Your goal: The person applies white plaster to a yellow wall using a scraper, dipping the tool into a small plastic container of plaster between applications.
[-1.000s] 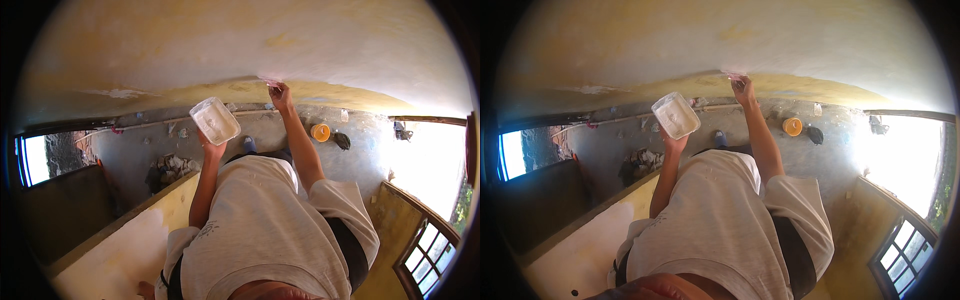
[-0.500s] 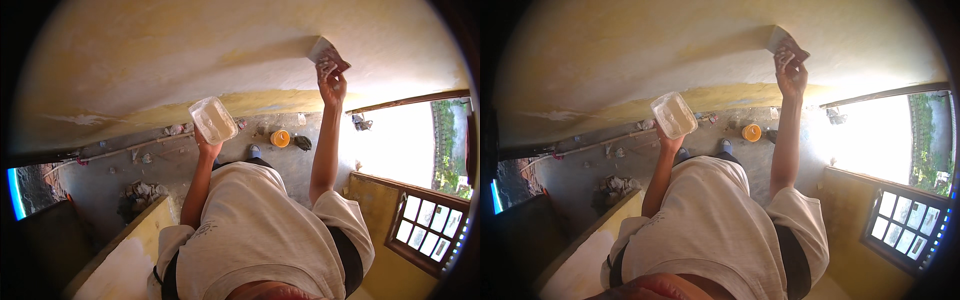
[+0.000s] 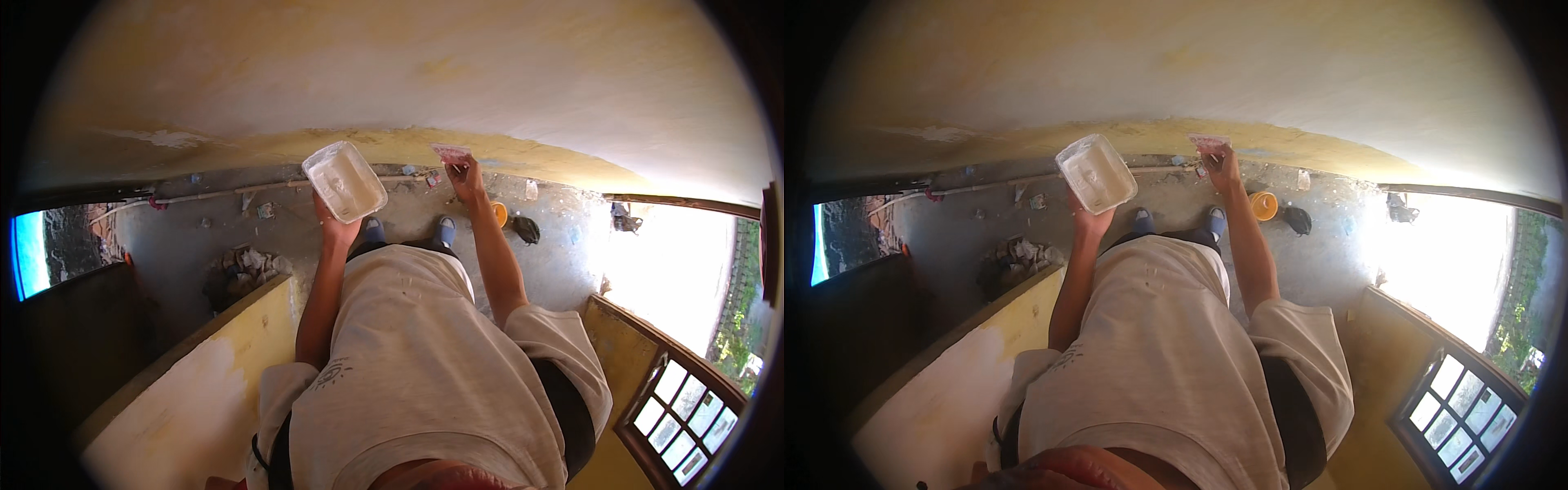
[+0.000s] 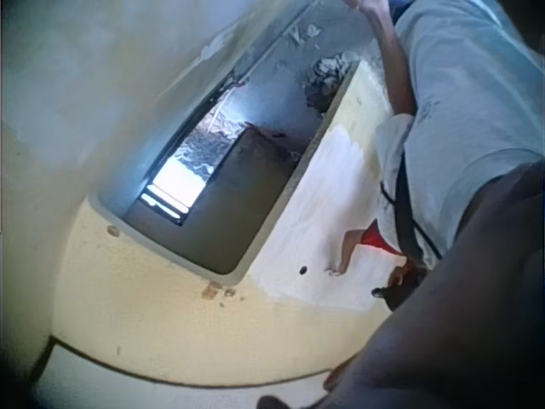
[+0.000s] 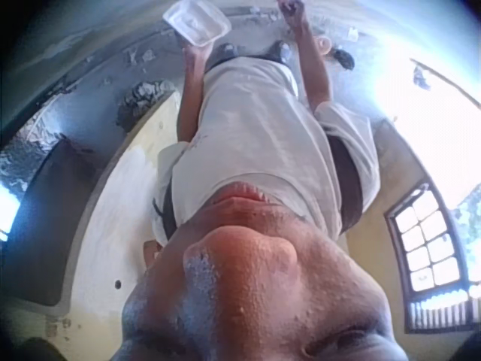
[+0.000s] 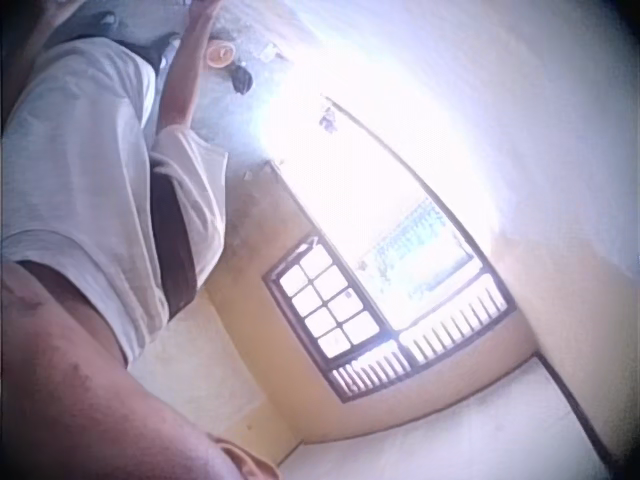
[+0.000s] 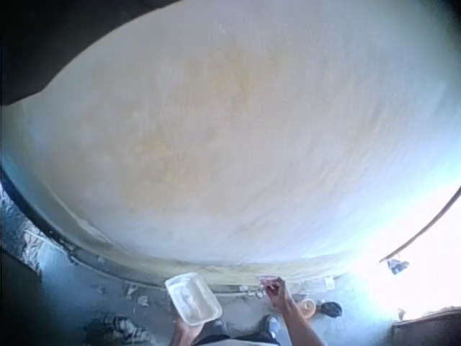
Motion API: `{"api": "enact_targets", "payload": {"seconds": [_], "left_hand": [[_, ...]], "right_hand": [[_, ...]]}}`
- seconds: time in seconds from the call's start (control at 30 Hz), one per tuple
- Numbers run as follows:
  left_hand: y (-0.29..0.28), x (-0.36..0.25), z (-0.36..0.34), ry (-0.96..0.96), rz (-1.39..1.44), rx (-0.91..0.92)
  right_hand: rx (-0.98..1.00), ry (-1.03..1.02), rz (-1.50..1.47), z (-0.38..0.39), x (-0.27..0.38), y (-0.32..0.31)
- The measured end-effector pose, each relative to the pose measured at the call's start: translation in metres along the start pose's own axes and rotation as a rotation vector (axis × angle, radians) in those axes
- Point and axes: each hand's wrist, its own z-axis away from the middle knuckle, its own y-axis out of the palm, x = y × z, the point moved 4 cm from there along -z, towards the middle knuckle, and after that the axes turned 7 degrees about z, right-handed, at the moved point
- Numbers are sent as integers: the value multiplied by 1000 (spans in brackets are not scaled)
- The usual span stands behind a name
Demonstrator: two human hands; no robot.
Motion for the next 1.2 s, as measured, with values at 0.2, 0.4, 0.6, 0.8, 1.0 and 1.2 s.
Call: {"api": "enact_targets", "payload": {"seconds": [0.2, 0.4, 0.6, 0.8, 1.0, 1.2], "left_hand": [[-12, -25, 13, 87, -95, -12], [6, 5, 6, 43, -73, 0], [34, 81, -24, -71, 1, 71], [59, 132, -26, -134, 31, 85], [74, 171, -24, -67, -56, 171], [105, 218, -19, -137, -150, 257]], "right_hand": [[100, -164, -33, -61, -6, 18], [121, -132, -262, -18, 98, 52], [412, -82, -539, 94, 260, 74], [739, -232, -688, 189, 361, 59], [332, -735, 512, 199, 300, 8], [345, -649, 1317, 201, 225, 29]]}}
